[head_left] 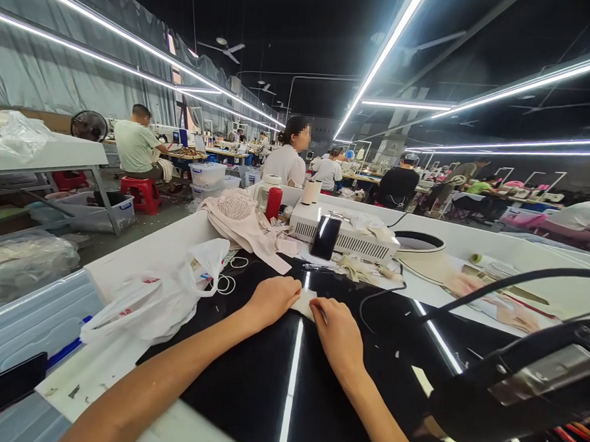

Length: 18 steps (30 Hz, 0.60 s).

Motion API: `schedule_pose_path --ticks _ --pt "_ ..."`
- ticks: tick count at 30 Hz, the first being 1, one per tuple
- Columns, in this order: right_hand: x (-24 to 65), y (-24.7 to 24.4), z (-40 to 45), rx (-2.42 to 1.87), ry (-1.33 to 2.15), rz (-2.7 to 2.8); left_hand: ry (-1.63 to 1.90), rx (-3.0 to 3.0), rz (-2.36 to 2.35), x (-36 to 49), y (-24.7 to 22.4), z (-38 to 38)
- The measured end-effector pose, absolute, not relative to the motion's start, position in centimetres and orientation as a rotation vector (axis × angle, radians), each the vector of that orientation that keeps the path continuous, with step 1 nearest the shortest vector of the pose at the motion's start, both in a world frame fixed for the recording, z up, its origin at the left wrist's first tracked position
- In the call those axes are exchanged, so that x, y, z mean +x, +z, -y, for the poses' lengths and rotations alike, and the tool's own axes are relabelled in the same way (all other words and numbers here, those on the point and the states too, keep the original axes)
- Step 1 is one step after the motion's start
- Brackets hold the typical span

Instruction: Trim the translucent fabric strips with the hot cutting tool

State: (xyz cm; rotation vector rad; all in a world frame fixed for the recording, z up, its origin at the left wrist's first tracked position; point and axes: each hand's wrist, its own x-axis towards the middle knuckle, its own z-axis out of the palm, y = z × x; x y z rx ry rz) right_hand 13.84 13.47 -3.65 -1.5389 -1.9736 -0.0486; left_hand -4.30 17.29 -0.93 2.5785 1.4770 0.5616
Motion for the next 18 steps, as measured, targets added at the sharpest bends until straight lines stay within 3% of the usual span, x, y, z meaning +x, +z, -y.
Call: schedule_pose_path --ticks 9,18 --pt "13.9 -5.0 -13.9 -1.568 -0.076 2.028 0.445 2.645 -1.541 -4.2 -2.6 -17.7" --pt "13.4 -4.3 -13.5 -1.528 -0.080 1.940 0.564 2.639 -1.527 -5.0 -3.0 -18.0"
